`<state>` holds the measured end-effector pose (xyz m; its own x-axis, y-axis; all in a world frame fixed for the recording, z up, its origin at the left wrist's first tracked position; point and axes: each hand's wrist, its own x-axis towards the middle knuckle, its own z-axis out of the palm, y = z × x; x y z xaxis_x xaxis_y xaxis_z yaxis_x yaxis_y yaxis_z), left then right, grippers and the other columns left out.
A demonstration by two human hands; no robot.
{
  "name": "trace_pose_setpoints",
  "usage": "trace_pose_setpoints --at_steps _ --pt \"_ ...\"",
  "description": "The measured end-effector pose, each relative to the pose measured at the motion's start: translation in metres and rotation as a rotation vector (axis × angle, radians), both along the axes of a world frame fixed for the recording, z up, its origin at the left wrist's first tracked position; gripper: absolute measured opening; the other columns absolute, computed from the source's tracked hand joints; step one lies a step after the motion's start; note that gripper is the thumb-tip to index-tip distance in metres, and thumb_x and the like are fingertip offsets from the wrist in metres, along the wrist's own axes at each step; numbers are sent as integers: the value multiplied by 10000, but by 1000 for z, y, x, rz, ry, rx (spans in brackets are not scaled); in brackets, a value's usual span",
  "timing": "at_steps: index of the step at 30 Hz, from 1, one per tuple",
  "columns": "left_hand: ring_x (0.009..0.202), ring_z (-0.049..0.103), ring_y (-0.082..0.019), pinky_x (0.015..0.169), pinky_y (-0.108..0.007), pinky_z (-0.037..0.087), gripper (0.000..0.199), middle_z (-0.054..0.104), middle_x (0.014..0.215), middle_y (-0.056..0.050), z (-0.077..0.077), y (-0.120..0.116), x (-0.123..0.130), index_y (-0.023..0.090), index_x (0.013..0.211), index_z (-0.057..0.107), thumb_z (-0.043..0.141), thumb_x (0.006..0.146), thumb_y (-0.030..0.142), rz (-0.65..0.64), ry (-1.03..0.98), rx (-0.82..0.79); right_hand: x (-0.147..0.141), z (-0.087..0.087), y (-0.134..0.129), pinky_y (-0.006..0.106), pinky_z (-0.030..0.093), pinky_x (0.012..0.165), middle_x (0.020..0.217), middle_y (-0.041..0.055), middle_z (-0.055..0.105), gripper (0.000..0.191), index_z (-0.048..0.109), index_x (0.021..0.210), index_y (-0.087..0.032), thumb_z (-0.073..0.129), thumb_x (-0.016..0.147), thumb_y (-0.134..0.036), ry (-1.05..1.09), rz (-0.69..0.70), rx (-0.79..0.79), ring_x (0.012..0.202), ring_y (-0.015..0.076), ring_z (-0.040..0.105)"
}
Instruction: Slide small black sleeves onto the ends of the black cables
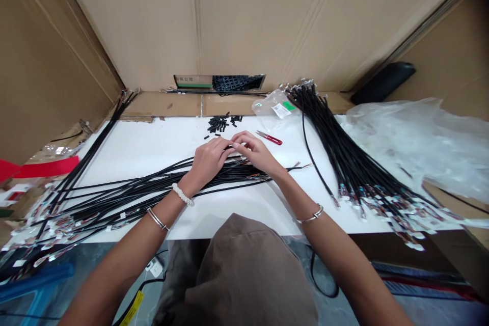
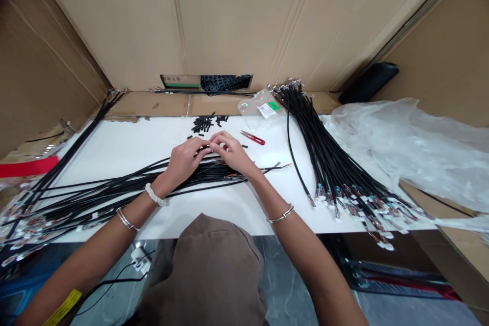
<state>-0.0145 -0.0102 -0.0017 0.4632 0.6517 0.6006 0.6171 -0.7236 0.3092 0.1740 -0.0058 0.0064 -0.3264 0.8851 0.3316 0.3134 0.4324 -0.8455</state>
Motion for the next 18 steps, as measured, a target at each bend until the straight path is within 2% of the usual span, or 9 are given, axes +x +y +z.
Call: trace_pose_setpoints --at_steps 4,12,18 --pt "803 621 -164 692 -268 435 216 687 852 -37 0 1 1 177 915 637 465 981 291 20 -7 -15 -3 0 -1 290 421 681 1052 76 574 302 619 807 -199 542 900 -476 -25 -5 32 963 186 549" --pt "812 636 -157 706 -266 443 172 706 863 -20 5 3 -3 191 898 654 513 959 269 27 -69 -128 3 5 0 278 427 661 1069 69 571 284 619 774 -204 543 902 -445 -57 -63 42 968 184 540" --pt "824 647 -164 718 -271 451 156 720 878 -14 6 3 -3 197 893 659 528 949 262 26 -83 -168 6 6 1 266 409 651 1078 66 568 255 611 751 -194 555 902 -391 -56 -55 35 976 178 539"
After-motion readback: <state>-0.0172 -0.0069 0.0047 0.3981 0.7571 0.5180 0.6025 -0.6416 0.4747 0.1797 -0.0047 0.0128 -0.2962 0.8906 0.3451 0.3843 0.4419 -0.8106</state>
